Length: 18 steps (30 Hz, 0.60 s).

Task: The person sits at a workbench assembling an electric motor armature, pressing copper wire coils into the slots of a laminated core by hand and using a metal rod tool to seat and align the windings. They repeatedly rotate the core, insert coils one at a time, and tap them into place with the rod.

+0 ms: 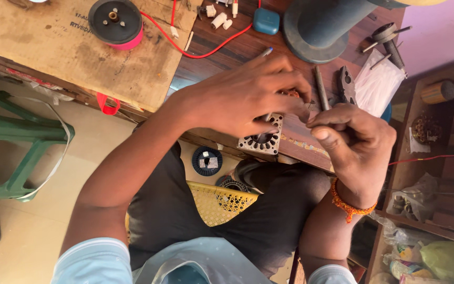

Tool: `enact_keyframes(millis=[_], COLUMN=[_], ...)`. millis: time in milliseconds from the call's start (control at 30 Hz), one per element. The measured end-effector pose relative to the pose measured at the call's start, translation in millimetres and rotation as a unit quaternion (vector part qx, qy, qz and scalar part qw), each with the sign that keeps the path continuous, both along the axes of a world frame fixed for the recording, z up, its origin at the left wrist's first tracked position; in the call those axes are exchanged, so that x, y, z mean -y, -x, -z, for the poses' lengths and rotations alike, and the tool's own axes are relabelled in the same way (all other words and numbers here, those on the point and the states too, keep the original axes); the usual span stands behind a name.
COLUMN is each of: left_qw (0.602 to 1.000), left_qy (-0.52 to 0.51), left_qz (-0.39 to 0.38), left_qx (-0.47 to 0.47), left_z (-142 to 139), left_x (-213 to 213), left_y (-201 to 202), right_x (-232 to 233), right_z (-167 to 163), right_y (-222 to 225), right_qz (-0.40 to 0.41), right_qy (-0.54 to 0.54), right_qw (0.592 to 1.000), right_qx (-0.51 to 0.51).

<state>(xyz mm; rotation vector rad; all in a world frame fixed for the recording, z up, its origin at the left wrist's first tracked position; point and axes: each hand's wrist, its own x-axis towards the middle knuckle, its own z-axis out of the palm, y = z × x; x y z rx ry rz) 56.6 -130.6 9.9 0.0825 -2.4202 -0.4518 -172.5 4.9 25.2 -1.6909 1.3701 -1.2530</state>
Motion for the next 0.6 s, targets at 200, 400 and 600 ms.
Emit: enact_keyframes(millis=[200, 400, 600], left_qw=[0.997, 0.973, 0.956], left_qy=[-0.077, -0.222, -0.272], left_qz=[0.005, -0.034, -0.087], left_qx=[-0.023, -0.060, 0.065], left_z=[7.1, 15.5, 22.8], left_x=[6.2, 38.5, 46.3], left_y=[0.0, 21.5, 31.4], right_x=[-7.8, -7.3, 1.9], right_z=[-0.6, -5.9, -20.1], right_y=[4.1, -1.5, -4.5], right_qz=[-0.005, 0.003, 0.088], right_qy=[0.021, 0.021, -0.034], right_qw=[1.000, 1.000, 0.995], right_qx=[-0.001, -0.010, -0.039])
